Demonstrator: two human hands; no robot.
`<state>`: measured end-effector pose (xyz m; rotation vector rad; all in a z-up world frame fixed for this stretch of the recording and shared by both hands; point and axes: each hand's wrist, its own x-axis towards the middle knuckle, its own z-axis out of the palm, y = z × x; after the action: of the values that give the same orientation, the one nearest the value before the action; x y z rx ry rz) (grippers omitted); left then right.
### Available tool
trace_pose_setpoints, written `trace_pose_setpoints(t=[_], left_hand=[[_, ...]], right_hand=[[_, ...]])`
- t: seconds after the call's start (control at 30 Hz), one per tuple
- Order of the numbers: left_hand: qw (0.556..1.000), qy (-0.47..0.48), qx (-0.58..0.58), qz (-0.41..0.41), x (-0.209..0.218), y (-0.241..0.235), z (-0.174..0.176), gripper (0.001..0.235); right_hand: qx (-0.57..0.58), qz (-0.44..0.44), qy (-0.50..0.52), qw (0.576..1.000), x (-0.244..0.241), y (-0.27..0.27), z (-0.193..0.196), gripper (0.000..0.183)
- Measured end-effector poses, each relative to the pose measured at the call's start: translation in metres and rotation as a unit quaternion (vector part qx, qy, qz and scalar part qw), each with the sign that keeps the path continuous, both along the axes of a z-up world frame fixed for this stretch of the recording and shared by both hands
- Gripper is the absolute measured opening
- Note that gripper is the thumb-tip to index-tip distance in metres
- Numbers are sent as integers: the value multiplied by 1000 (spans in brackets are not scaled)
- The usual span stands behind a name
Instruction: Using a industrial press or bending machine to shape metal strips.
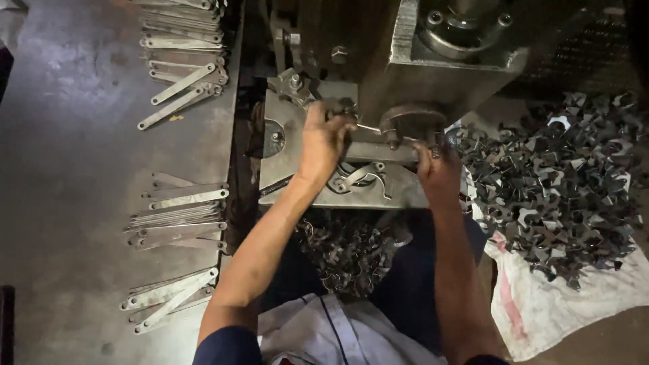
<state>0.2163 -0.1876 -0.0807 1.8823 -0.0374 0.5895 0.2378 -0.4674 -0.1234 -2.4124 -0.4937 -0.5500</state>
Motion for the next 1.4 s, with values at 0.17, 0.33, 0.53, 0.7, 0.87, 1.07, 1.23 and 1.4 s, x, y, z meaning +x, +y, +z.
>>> trace_pose_setpoints(t=[0.17,0.33,0.53,0.7,0.87,1.07,1.23,1.4], left_hand=[[941,-62,332,20,16,7,-7,29],[876,-45,480,-6,13,11,-17,27],[900,-88,427,-25,-61,88,-9,40],[954,183,191,144,-150,190,25,28],[887,123,410,173,-196,252,-4,32],[924,194,277,179,-198,243,15,25],[930,168,284,164,-200,234,42,19],[973,57,210,74,-173,172,101,26]], right_hand=[[52,24,-107,993,70,-37,-89,39],[392,120,57,910,69,-86,-122,48],[575,190,133,784,62,-86,-137,30],[174,-10,197,965,-41,-74,-52,32],[93,-24,185,978,-62,-47,-32,31],[20,-68,129,989,-58,-46,-53,28],[-27,-121,133,983,-73,-36,-30,27],[13,30,148,988,-75,-22,-13,24]])
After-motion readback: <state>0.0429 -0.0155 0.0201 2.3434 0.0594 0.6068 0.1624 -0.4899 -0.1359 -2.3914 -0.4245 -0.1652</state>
